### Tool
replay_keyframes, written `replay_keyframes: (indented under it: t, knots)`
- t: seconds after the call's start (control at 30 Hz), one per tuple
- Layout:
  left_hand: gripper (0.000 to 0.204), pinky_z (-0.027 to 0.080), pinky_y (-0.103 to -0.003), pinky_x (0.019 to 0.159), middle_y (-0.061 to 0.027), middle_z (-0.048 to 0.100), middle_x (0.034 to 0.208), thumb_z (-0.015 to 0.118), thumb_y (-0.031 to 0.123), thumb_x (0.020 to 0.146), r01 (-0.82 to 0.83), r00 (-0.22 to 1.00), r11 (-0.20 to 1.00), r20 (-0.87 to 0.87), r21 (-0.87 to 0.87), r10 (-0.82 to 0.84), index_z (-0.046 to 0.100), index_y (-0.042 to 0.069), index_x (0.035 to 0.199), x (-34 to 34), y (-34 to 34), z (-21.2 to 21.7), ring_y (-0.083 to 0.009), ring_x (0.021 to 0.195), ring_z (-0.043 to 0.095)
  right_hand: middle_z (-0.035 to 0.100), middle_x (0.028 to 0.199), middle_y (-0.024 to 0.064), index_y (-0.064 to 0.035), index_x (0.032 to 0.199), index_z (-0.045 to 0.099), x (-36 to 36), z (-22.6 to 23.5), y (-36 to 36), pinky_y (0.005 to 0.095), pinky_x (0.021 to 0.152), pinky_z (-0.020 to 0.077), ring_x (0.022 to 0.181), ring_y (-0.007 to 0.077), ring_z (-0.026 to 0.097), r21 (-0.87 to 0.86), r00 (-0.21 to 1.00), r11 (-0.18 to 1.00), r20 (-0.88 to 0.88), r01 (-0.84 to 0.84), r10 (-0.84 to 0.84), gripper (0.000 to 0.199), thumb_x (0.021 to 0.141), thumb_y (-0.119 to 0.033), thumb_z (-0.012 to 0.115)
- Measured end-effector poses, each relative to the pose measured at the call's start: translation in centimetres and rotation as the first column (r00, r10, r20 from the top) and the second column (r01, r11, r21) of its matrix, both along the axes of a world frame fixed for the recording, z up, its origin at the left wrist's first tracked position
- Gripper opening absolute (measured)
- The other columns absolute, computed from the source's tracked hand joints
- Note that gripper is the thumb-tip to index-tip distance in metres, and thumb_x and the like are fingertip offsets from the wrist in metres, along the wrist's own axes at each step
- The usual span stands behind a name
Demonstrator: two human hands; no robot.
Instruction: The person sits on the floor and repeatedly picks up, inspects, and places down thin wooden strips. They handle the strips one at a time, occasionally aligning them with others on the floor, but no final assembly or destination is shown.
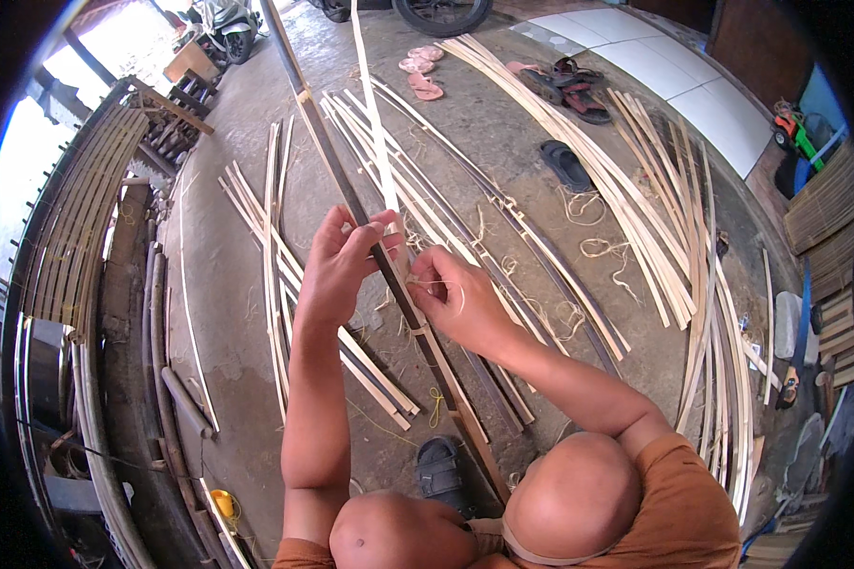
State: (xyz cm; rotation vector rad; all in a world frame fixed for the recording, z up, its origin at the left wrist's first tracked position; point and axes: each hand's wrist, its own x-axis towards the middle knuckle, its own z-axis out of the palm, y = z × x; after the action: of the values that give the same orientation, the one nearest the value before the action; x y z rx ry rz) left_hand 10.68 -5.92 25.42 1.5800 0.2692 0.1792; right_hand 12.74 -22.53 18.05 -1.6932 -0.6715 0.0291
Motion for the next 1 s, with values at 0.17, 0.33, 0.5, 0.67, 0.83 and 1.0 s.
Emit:
replay_keyframes:
  t: [0.17,0.33,0.5,0.67,0.83,1.0]
  knots:
    - [0.024,0.052,-0.041,0.096,-0.0166,0.067,0.121,0.056,0.019,0.101,0.101,0.993,0.994,0.058,-0.047,-0.099,0.053,0.005,0.12,-0.1,0.6,-0.8,-0.0242,0.108,0.066,0.064,0.101,0.0098,-0.0029,0.11,0.064,0.6,-1.8,-0.2,0.0297,0.076,0.0516,0.089,0.0182,0.063,0.089,0.995,0.992,0.058,-0.09,0.085,0.018,0.092,-0.005,0.063]
    - [0.029,0.049,-0.038,0.096,-0.01,0.066,0.117,0.056,0.024,0.102,0.117,0.99,0.991,0.092,-0.058,-0.111,0.056,0.005,0.125,0.2,-0.1,-1.9,-0.0182,0.108,0.062,0.068,0.112,0.0107,-0.0008,0.116,0.064,1.3,-2.4,-0.6,0.0296,0.089,0.0493,0.103,0.0145,0.063,0.225,0.873,0.899,-0.241,-0.376,0.425,0.024,0.101,-0.004,0.046]
    - [0.038,0.053,-0.03,0.077,-0.0046,0.063,0.096,0.06,0.026,0.102,0.026,0.999,0.999,0.017,0.027,-0.027,0.055,-0.001,0.128,-3.5,-0.7,-6.9,-0.0117,0.086,0.062,0.068,0.11,0.0068,-0.0007,0.121,0.061,1.8,-2.6,-1.3,0.0274,0.092,0.0485,0.102,0.0115,0.061,0.219,0.854,0.885,-0.248,-0.411,0.457,0.026,0.105,-0.009,0.043]
    - [0.022,0.055,-0.028,0.066,-0.0014,0.063,0.087,0.06,0.017,0.1,-0.01,1.0,0.966,-0.023,-0.257,0.004,0.059,0.001,0.116,-6.8,-2.9,-9.8,-0.0091,0.07,0.06,0.068,0.115,0.0077,-0.001,0.131,0.056,2.0,-4.3,-0.5,0.0279,0.094,0.048,0.104,0.0136,0.062,0.211,0.895,0.904,-0.175,-0.372,0.409,0.03,0.105,-0.01,0.043]
    - [0.008,0.056,-0.028,0.07,-0.0057,0.064,0.093,0.058,0.008,0.099,-0.131,0.989,0.926,0.019,-0.354,0.147,0.059,0.003,0.106,-7.2,-3.1,-11.0,-0.0106,0.074,0.061,0.066,0.109,0.0083,-0.0076,0.144,0.041,1.4,-3.1,-0.1,0.0286,0.087,0.0489,0.092,0.0113,0.062,0.27,0.883,0.911,-0.273,-0.311,0.382,0.04,0.104,-0.004,0.042]
    - [0.01,0.049,-0.039,0.091,-0.014,0.06,0.114,0.061,0.007,0.095,-0.102,0.918,0.993,0.39,0.054,0.074,0.057,0.003,0.103,-8.8,-6.7,-13.4,-0.0226,0.103,0.058,0.064,0.092,0.0068,-0.0082,0.13,0.046,1.4,-5.7,0.0,0.0273,0.075,0.0501,0.083,0.0101,0.061,0.399,0.805,0.91,-0.501,-0.113,0.319,0.024,0.106,-0.013,0.044]
